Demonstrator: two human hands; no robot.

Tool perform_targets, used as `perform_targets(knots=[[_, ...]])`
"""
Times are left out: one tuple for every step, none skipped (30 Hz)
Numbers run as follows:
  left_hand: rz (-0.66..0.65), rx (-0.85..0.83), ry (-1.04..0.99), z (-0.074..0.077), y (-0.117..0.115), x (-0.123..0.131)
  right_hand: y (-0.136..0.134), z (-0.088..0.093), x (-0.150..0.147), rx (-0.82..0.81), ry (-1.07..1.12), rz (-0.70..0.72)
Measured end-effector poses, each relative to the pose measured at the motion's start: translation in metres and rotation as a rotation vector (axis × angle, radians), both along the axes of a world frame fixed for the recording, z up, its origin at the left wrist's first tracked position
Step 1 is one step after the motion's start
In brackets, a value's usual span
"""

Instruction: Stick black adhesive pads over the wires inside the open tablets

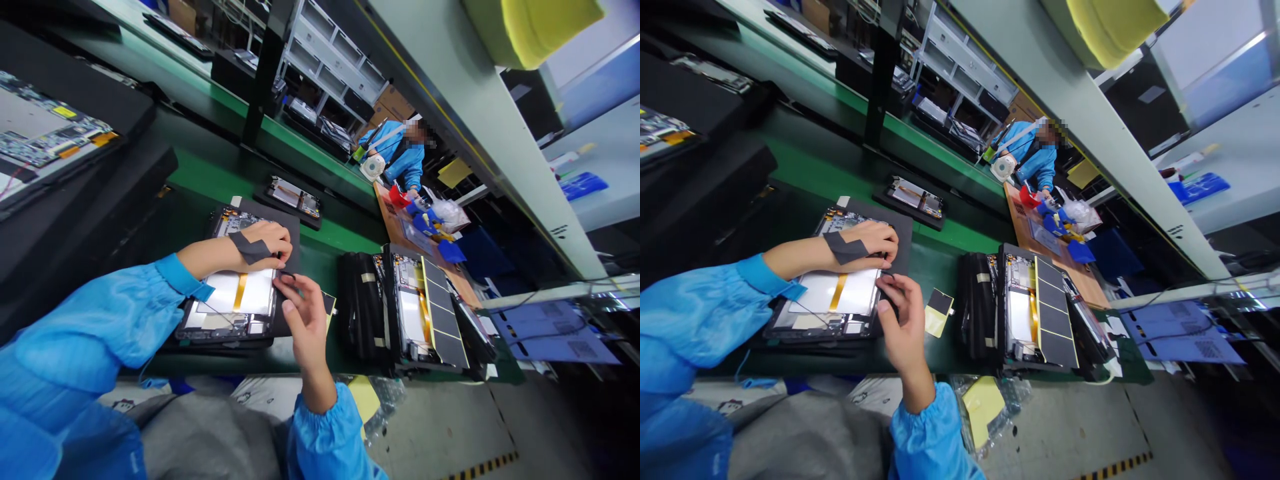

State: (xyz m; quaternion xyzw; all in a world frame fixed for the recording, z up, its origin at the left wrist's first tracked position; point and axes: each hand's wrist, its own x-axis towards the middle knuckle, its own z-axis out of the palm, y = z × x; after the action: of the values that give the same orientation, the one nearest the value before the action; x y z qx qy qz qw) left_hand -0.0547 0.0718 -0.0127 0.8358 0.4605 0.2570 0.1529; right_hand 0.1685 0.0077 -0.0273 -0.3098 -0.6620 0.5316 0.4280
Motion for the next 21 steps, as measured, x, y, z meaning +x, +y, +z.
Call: perform_targets(knots=[[-0.008,0.001,0.005,0.001,0.0,0.0,0.001,0.0,0.0,-0.007,0.022,-0.014],[-0.015,0.001,0.01,0.001,0.001,-0.001,0.002,0.001,0.0,-0.018,0.028,-0.023],[-0.017,0.0,0.014,0.001,0.001,-0.001,0.003,0.002,0.0,-0.03,0.019,-0.026],[-0.016,-0.003,0.016,0.001,0.002,-0.001,0.003,0.003,0.0,-0.039,-0.001,-0.026],[-0.011,-0.007,0.017,0.0,0.003,-0.001,0.003,0.004,0.0,-0.04,-0.027,-0.025],[-0.004,-0.009,0.016,-0.001,0.004,-0.002,0.002,0.005,0.0,-0.032,-0.055,-0.03],[0.002,-0.011,0.013,-0.002,0.005,-0.002,0.0,0.005,0.0,-0.014,-0.078,-0.047],[0.004,-0.012,0.008,-0.003,0.006,-0.003,-0.002,0.005,0.0,0.009,-0.097,-0.072],[0.003,-0.012,0.002,-0.004,0.006,-0.004,-0.003,0.003,0.0,0.031,-0.113,-0.098],[-0.002,-0.014,-0.003,-0.004,0.007,-0.005,-0.005,0.002,0.001,0.047,-0.129,-0.118],[-0.01,-0.016,-0.008,-0.005,0.007,-0.006,-0.007,0.0,0.001,0.059,-0.151,-0.125],[-0.017,-0.019,-0.012,-0.005,0.008,-0.007,-0.009,-0.002,0.002,0.068,-0.175,-0.117],[-0.022,-0.024,-0.013,-0.005,0.008,-0.007,-0.011,-0.003,0.002,0.079,-0.2,-0.1],[-0.023,-0.028,-0.013,-0.004,0.007,-0.007,-0.012,-0.004,0.003,0.097,-0.224,-0.081],[-0.021,-0.033,-0.011,-0.003,0.007,-0.007,-0.012,-0.005,0.003,0.121,-0.245,-0.065],[-0.015,-0.036,-0.006,-0.002,0.007,-0.006,-0.012,-0.005,0.004,0.151,-0.265,-0.052],[-0.007,-0.036,0.001,-0.001,0.007,-0.005,-0.012,-0.006,0.004,0.182,-0.284,-0.038],[0.001,-0.034,0.009,0.001,0.007,-0.004,-0.012,-0.006,0.004,0.213,-0.303,-0.027],[0.008,-0.029,0.02,0.003,0.007,-0.004,-0.012,-0.005,0.005,0.24,-0.322,-0.017],[0.013,-0.022,0.033,0.004,0.008,-0.005,-0.011,-0.006,0.005,0.261,-0.338,-0.01],[0.018,-0.014,0.046,0.006,0.008,-0.007,-0.01,-0.006,0.005,0.276,-0.348,-0.007]])
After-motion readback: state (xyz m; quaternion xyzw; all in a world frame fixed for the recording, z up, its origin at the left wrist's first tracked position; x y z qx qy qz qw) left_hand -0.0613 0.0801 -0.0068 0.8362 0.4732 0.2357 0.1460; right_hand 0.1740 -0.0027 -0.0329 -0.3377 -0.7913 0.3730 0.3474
